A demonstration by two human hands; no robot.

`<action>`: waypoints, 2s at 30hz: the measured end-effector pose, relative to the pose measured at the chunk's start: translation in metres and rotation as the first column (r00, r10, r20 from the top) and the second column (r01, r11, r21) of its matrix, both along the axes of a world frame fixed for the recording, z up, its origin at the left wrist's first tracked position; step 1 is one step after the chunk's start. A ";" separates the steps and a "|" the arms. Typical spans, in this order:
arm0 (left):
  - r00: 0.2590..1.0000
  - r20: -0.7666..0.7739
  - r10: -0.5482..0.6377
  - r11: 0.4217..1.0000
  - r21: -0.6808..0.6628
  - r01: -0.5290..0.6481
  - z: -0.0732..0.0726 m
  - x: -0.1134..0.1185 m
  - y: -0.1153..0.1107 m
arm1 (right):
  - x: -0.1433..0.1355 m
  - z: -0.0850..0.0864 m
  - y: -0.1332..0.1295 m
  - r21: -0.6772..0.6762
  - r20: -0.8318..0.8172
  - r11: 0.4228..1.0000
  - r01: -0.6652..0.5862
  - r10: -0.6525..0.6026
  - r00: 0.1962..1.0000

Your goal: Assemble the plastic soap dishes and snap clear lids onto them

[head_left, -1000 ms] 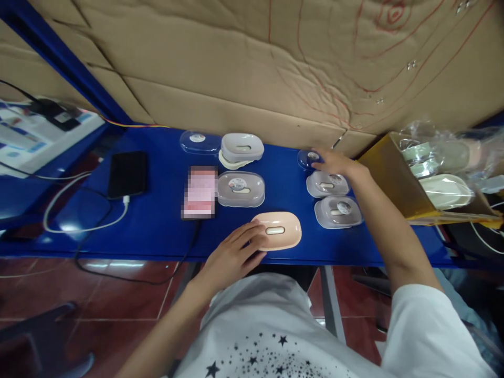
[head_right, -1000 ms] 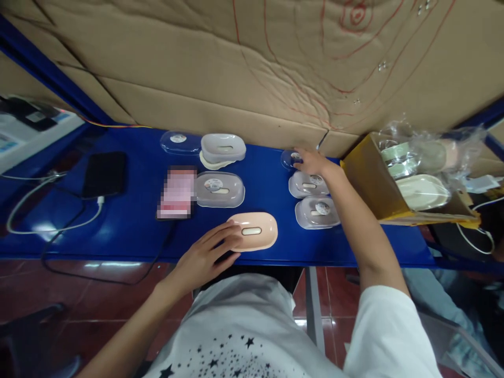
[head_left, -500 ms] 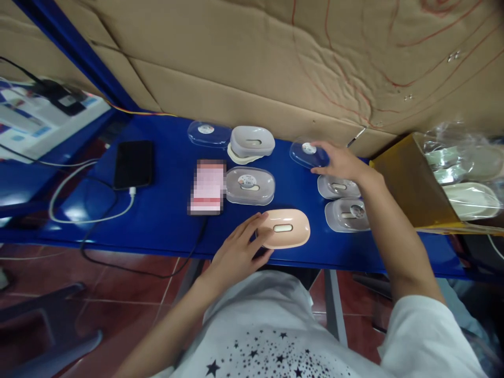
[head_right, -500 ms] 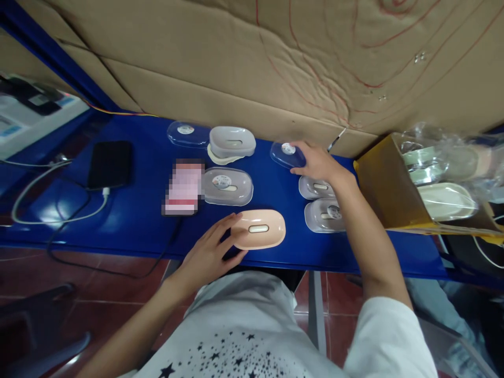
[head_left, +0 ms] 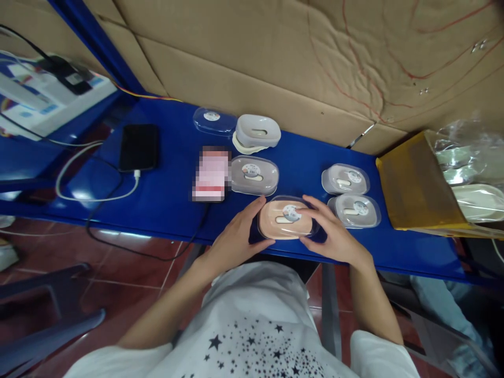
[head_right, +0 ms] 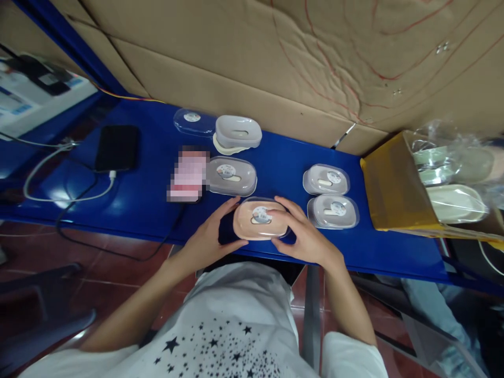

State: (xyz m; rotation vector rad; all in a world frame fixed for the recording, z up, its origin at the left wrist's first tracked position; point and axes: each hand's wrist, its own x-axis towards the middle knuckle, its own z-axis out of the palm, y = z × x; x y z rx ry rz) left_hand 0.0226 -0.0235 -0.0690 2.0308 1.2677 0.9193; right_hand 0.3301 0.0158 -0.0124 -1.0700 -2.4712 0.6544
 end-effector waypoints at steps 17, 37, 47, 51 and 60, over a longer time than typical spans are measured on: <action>0.995 -0.007 -0.097 0.995 -0.033 0.097 0.008 -0.005 0.001 | -0.013 -0.021 -0.006 0.105 0.012 0.992 -0.066 0.065 0.998; 0.950 -0.137 0.279 0.890 0.408 -0.202 0.043 -0.027 0.018 | -0.013 -0.009 0.002 0.429 0.193 0.871 0.241 -0.349 0.917; 0.836 -0.474 0.275 0.940 0.315 -0.131 0.046 -0.007 0.045 | -0.027 -0.015 0.065 0.441 0.283 0.852 0.282 -0.431 0.857; 0.864 -0.471 0.178 0.954 0.299 -0.034 0.046 0.016 0.045 | -0.041 -0.005 0.080 0.467 0.112 0.824 0.321 -0.416 0.902; 0.803 -0.585 0.112 0.940 0.324 0.105 0.074 -0.008 0.147 | -0.050 -0.012 0.058 0.514 0.143 0.855 0.072 -0.168 0.975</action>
